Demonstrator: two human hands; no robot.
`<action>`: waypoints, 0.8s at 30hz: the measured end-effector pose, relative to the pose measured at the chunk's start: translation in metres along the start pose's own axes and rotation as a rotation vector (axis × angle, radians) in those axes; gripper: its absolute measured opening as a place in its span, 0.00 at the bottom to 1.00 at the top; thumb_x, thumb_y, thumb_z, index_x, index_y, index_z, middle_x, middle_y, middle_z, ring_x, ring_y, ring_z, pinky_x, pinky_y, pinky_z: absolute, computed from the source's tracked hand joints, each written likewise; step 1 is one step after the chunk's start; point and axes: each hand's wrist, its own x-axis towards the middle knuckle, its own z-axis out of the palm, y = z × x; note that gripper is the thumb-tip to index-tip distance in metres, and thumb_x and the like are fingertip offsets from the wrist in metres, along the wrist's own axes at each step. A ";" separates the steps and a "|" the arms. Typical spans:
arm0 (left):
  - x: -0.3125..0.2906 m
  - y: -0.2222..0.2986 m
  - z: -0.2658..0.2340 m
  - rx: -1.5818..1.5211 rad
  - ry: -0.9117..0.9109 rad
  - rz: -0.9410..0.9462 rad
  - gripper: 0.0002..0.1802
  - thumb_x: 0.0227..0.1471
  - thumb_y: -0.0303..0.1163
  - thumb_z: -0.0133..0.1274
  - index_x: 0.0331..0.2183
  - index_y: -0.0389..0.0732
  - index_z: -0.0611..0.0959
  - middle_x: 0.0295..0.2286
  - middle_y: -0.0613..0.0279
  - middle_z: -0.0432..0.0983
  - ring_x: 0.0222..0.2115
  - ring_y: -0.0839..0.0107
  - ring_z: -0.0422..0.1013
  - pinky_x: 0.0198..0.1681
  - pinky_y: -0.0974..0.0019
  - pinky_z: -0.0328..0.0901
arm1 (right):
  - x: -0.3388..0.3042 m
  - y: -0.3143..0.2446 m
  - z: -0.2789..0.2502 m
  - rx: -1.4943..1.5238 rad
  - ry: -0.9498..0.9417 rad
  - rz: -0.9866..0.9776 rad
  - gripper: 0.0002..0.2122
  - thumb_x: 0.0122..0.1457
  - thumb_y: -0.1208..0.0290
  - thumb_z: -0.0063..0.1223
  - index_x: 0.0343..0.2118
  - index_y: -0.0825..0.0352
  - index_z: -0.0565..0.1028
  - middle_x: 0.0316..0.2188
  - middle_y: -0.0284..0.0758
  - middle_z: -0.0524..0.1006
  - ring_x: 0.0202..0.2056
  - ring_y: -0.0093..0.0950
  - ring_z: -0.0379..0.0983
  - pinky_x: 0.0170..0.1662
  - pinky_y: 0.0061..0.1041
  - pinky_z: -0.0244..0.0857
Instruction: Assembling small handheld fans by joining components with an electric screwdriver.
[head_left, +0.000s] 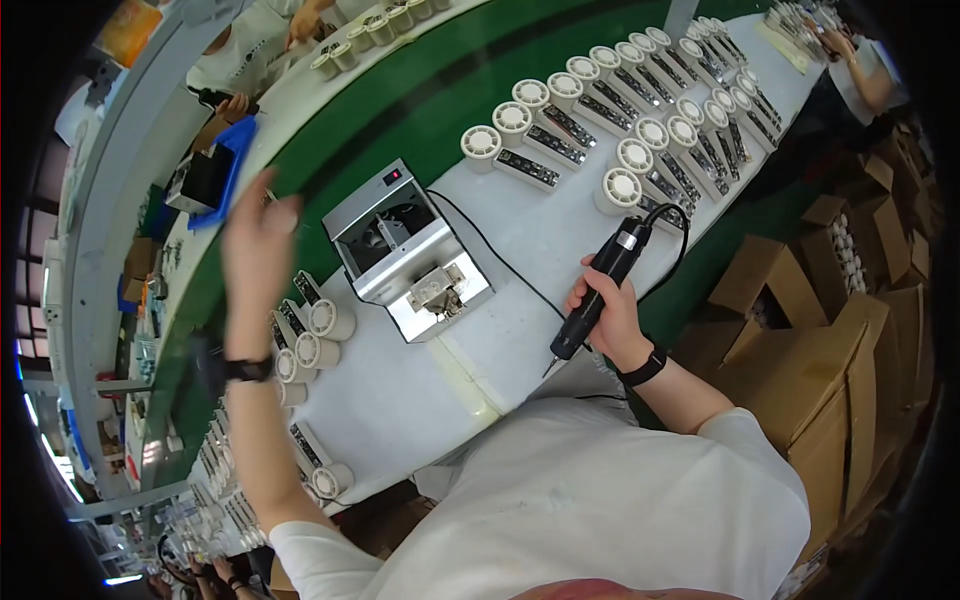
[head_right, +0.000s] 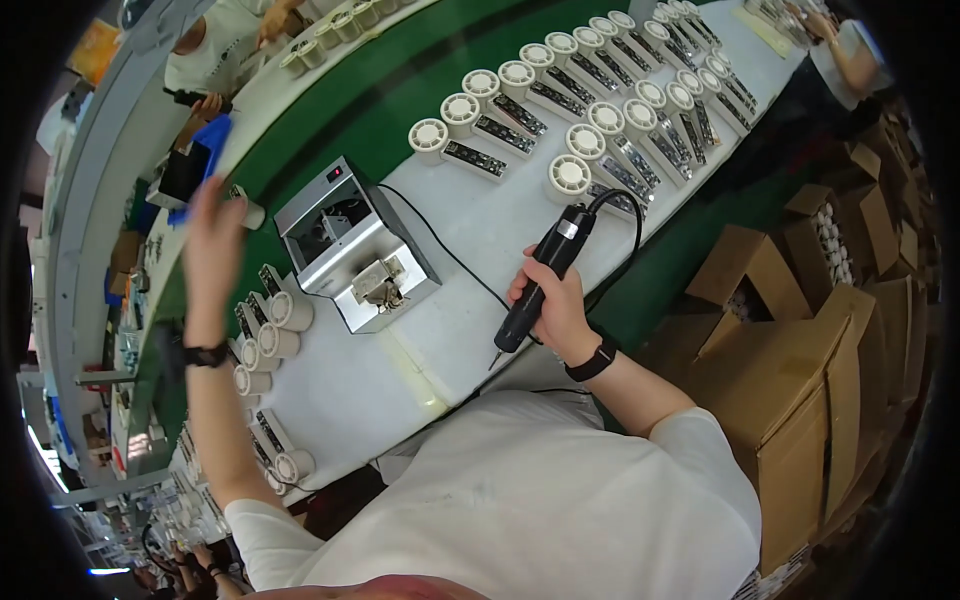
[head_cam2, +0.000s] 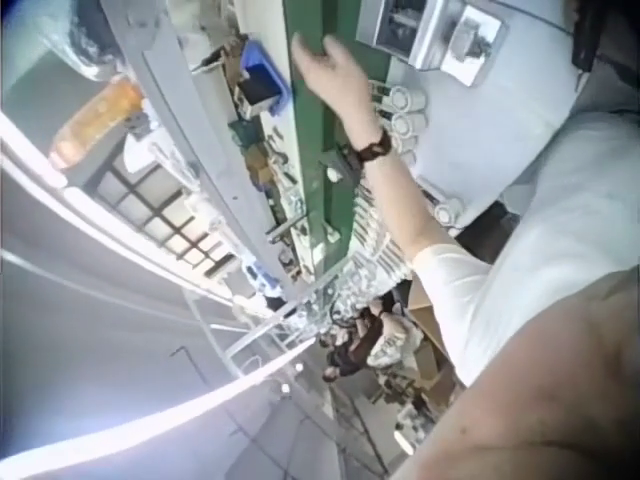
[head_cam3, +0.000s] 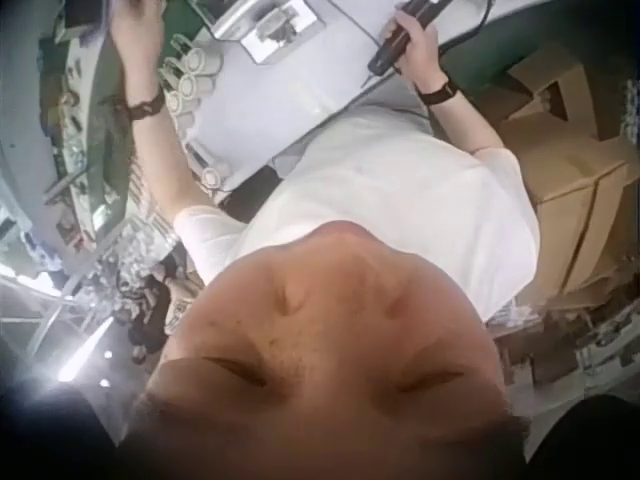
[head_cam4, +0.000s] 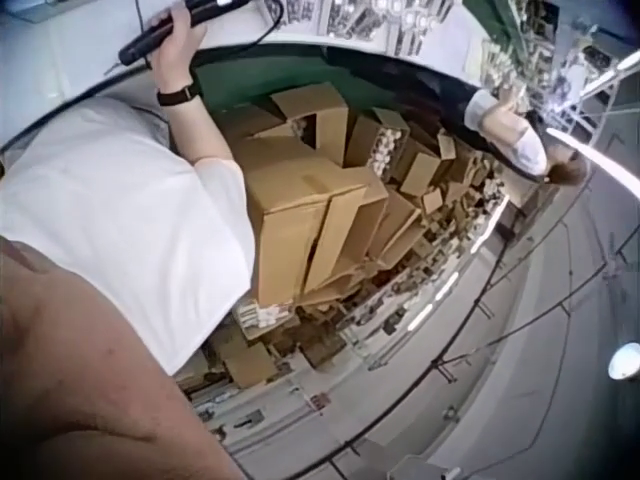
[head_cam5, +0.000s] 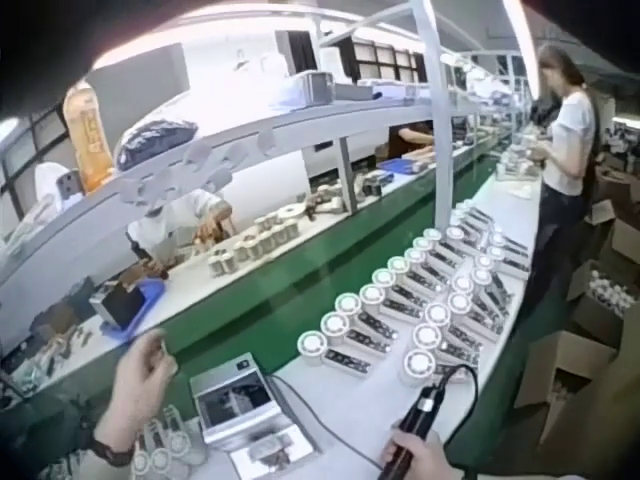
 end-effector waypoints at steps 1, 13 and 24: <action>-0.020 0.057 0.031 0.145 -0.075 0.223 0.28 0.52 0.35 0.53 0.54 0.38 0.73 0.50 0.44 0.72 0.50 0.55 0.70 0.53 0.61 0.65 | -0.001 -0.001 0.001 0.014 -0.032 0.009 0.13 0.59 0.71 0.51 0.45 0.66 0.65 0.23 0.34 0.69 0.25 0.28 0.68 0.31 0.31 0.65; -0.072 0.141 0.290 -0.213 -0.187 0.375 0.33 0.41 0.24 0.63 0.51 0.34 0.68 0.46 0.45 0.69 0.48 0.46 0.68 0.50 0.53 0.65 | -0.066 -0.052 -0.007 -0.244 -0.086 -0.492 0.14 0.58 0.75 0.50 0.46 0.69 0.64 0.21 0.35 0.68 0.22 0.28 0.67 0.26 0.30 0.66; -0.265 0.033 0.125 -0.336 -0.001 -0.068 0.33 0.41 0.27 0.66 0.50 0.35 0.70 0.46 0.46 0.71 0.47 0.49 0.69 0.51 0.56 0.65 | -0.052 -0.099 0.074 -0.284 -0.567 -0.296 0.16 0.57 0.76 0.50 0.48 0.66 0.64 0.22 0.33 0.67 0.21 0.27 0.64 0.28 0.29 0.64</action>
